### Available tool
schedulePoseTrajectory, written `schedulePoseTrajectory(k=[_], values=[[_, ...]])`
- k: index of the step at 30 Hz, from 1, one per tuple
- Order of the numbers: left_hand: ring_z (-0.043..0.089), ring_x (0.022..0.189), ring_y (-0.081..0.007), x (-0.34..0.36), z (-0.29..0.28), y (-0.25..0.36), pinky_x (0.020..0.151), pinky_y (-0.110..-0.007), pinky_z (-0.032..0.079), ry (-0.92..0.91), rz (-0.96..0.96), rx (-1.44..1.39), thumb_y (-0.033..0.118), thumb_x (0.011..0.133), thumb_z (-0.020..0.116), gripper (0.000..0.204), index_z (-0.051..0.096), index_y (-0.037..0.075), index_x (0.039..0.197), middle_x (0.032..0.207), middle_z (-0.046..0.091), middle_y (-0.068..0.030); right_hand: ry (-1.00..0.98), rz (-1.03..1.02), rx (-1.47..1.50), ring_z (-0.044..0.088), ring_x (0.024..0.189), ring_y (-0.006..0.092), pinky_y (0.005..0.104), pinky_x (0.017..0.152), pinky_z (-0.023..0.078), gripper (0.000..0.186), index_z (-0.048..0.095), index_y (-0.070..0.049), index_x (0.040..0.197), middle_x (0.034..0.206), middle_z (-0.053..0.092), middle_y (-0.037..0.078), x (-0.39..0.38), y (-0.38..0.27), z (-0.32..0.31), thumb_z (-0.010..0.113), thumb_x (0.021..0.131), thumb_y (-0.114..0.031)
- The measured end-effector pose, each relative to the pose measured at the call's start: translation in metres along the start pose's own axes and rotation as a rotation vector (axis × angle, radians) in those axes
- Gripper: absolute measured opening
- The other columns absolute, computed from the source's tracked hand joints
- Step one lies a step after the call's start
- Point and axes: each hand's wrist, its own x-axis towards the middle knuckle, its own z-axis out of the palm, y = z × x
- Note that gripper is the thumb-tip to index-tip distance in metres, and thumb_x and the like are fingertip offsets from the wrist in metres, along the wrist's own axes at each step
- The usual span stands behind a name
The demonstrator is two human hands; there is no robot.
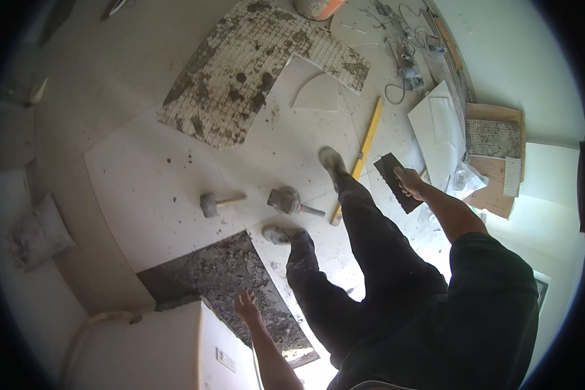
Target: Applying mortar to a large floor tile using a trowel.
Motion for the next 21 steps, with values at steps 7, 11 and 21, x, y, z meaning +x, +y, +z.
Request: schedulePoseTrajectory(k=[7,11,21], values=[[0.064,0.106,-0.0269,0.133,0.117,0.113,0.086,-0.038,0.051,-0.081,0.100,0.109,0.030,0.096,0.057,0.045,0.053,0.001,0.131,0.118,0.062,-0.0122,0.044,-0.111,0.292,0.035,0.042,0.0090,0.0274,0.037,0.025,0.037,0.056,-0.014,0.092,0.061,0.042,-0.003,0.155,-0.180,0.070,0.053,0.094,-0.051],[0.055,0.069,-0.0104,0.187,0.241,0.171,0.060,-0.025,0.046,-0.030,0.060,0.003,0.023,0.091,0.064,0.037,0.060,-0.001,0.120,0.094,0.064,-0.0038,0.027,-0.338,0.340,0.032,0.038,0.0090,0.0275,0.035,0.025,0.039,0.055,-0.014,0.091,0.058,0.040,-0.004,0.271,-0.324,0.104,0.053,0.095,-0.052],[0.031,0.139,-0.0336,0.315,0.364,0.218,0.099,-0.055,0.039,0.296,-0.288,-0.134,0.057,0.093,0.053,0.079,0.017,0.023,0.155,0.158,0.021,-0.0065,0.174,-0.589,0.259,0.048,0.049,0.0153,0.0324,0.043,0.038,0.048,0.057,-0.005,0.089,0.065,0.050,0.002,0.446,-0.626,0.138,0.048,0.098,-0.051]])
